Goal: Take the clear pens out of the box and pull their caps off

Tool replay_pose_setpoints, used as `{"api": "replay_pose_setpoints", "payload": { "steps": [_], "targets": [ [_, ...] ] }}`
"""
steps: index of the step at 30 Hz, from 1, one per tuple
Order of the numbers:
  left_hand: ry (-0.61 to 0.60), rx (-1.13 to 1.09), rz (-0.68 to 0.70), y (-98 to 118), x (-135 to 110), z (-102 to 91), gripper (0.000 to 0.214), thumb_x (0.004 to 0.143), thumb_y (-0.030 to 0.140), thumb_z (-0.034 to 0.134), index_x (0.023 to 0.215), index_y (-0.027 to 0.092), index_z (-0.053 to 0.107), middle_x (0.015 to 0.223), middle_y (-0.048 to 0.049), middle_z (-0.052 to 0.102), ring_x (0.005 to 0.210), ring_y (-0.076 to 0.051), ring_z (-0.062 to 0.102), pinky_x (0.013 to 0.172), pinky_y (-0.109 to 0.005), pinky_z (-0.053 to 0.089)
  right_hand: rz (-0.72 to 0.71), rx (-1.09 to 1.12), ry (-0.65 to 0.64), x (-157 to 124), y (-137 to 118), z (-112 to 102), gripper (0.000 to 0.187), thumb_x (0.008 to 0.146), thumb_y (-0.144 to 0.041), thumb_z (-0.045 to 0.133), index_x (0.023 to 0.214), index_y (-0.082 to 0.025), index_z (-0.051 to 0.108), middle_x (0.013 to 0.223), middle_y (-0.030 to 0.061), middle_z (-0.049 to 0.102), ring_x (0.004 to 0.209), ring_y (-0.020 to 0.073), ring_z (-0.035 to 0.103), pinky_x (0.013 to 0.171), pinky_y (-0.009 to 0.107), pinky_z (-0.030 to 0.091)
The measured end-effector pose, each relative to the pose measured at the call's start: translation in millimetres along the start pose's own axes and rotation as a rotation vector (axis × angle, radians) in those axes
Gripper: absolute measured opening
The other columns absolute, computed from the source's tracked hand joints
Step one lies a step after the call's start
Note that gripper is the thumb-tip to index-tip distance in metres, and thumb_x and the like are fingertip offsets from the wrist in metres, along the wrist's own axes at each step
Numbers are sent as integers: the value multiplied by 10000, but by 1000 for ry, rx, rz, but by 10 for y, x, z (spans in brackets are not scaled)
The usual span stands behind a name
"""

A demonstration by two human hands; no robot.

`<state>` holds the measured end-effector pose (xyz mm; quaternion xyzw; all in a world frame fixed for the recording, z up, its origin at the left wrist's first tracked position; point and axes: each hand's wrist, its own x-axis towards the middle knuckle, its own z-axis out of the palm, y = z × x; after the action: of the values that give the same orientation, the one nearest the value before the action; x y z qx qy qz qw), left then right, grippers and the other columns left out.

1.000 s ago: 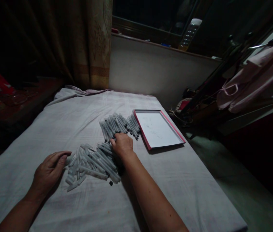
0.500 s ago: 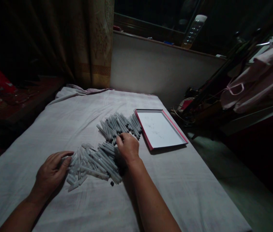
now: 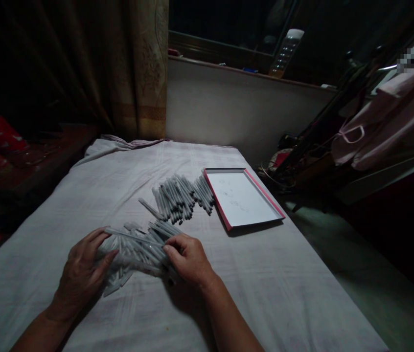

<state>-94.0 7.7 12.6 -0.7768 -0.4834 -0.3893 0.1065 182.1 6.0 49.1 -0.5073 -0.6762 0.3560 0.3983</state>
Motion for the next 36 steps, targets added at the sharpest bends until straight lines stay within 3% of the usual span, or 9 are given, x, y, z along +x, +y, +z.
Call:
{"api": "replay_pose_setpoints", "payload": {
  "steps": [6,12,19,26,28,36],
  "targets": [
    [11,4,-9,-6,-28,-20,473,988,347,541,1426,211,426,1223,-134,671,1098,-268,656,953,-400,517,6,12,-71,-19,-1,5,183,849,-275,597,773,-191,741,766,41,739,734,189,671,726,295,503],
    [-31,-12,-109,-72,-86,16,372,995,376,496,1342,244,529,1211,-95,709,1095,-259,677,946,-393,526,4,7,-40,-32,10,5,191,849,-279,590,758,-198,737,731,35,720,711,182,657,700,286,498],
    [-116,39,-342,-521,-31,85,436,1001,472,374,1244,213,627,1222,-113,707,1135,-278,660,981,-419,512,24,72,95,-39,103,-132,248,862,-356,596,721,-189,711,692,37,682,660,174,620,633,276,480],
    [-360,222,-291,-985,458,302,520,988,435,304,1295,168,627,1266,-165,693,1167,-303,648,992,-448,498,104,160,269,-40,216,-248,295,842,-439,621,692,-191,678,633,24,622,614,180,589,589,286,472],
    [-452,282,-285,-1047,638,374,530,985,431,309,1328,166,615,1276,-176,681,1163,-303,651,982,-431,496,118,174,309,-37,240,-258,310,839,-461,630,681,-197,668,635,27,624,624,191,599,598,296,482],
    [-601,397,-265,-1162,1106,601,618,978,467,301,1427,124,552,1145,-230,672,1066,-385,633,901,-512,487,173,200,392,-32,301,-287,341,826,-502,646,684,-195,688,639,45,652,643,212,631,615,311,502]
  ]
}}
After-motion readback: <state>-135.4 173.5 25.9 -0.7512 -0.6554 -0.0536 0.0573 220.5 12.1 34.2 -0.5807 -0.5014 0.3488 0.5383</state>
